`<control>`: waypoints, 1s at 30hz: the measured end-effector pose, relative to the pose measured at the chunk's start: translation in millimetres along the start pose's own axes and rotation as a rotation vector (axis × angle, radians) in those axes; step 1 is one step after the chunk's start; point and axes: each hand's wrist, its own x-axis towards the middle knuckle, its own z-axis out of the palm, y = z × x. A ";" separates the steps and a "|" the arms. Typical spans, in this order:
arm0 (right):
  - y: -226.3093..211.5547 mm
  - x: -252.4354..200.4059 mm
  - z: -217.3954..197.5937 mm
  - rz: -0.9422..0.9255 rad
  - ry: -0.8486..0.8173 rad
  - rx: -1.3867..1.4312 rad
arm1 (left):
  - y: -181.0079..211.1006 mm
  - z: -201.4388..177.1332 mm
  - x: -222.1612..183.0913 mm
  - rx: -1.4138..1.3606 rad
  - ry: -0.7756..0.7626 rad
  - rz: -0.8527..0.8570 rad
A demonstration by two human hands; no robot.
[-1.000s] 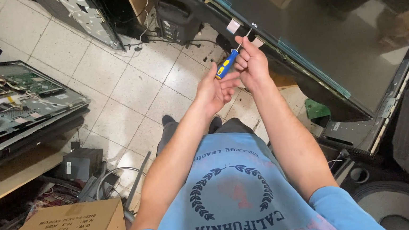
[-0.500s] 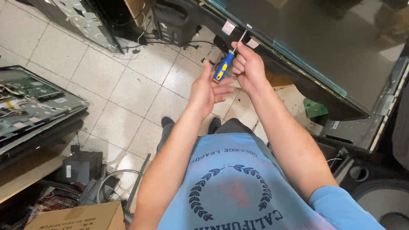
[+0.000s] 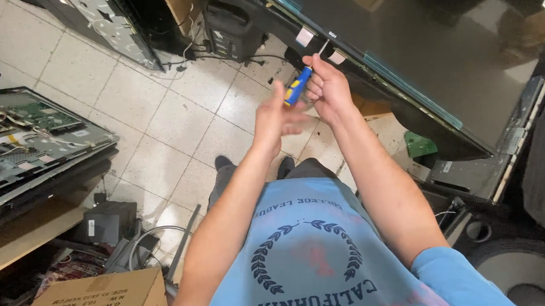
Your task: Disassembling a television by prying the screen panel from the frame and moving it to a workbench.
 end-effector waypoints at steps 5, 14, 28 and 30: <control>-7.2 -14.6 12.1 -0.002 0.030 -0.044 | -27.7 -9.4 23.8 0.158 0.018 0.062; 3.6 5.0 -7.3 -0.019 0.043 -0.088 | -14.2 6.5 -2.0 0.501 0.165 0.414; -1.2 6.3 -8.5 -0.027 0.124 -0.158 | -43.5 17.0 13.6 0.923 0.384 0.841; 0.4 8.5 -7.7 -0.040 0.109 -0.083 | -28.4 19.4 7.1 0.691 0.258 0.661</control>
